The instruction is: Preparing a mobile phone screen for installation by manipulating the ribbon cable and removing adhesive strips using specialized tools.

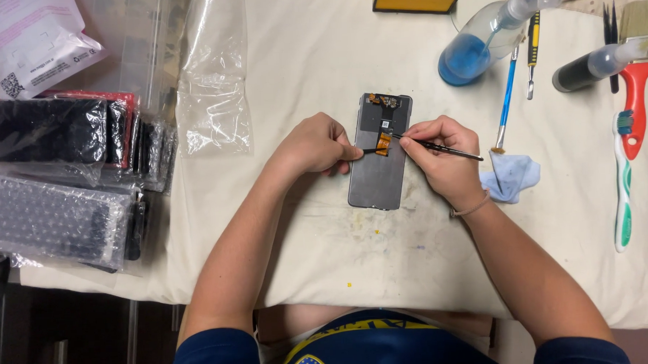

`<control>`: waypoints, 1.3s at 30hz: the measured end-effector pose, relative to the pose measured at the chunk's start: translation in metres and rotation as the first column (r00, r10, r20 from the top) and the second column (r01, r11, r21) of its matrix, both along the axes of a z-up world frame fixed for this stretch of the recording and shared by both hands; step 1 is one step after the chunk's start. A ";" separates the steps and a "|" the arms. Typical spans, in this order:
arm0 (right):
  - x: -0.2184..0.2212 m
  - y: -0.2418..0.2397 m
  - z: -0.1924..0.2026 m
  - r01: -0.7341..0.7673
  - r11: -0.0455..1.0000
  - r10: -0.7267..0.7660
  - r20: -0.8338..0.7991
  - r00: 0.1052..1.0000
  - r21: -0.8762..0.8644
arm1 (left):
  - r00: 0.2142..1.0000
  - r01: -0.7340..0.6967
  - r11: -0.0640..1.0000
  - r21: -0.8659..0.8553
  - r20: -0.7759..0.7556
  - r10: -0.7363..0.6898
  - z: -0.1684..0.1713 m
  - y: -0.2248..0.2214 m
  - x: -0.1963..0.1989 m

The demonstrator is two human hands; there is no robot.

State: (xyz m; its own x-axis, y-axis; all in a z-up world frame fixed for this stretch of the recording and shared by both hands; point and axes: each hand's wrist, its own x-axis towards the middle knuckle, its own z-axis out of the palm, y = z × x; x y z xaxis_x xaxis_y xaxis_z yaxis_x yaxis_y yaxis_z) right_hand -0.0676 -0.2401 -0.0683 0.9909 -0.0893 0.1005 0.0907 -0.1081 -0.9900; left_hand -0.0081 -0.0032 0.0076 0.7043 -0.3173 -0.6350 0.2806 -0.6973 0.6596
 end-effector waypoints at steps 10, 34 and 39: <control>-0.001 0.010 0.014 -0.019 1.000 0.018 -0.043 0.999 -0.013 | 1.000 0.000 1.000 0.011 -0.002 0.000 0.002 0.000 0.000; 0.007 -0.015 0.003 0.164 0.985 -0.161 0.063 0.985 -0.051 | 1.000 -0.022 0.999 -0.030 0.017 0.023 -0.003 0.002 -0.002; 0.007 -0.015 0.003 0.152 0.983 -0.147 0.051 0.988 -0.103 | 0.999 -0.036 0.998 -0.054 0.012 0.037 -0.002 0.003 -0.002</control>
State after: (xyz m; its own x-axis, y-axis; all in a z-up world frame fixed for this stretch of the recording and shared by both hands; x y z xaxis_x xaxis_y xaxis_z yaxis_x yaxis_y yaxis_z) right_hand -0.0602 -0.2554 -0.0654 0.9617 -0.2228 0.1598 0.1079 -0.2283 -0.9676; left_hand -0.0105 -0.0003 0.0056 0.7240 -0.3244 -0.6088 0.2966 -0.6504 0.6993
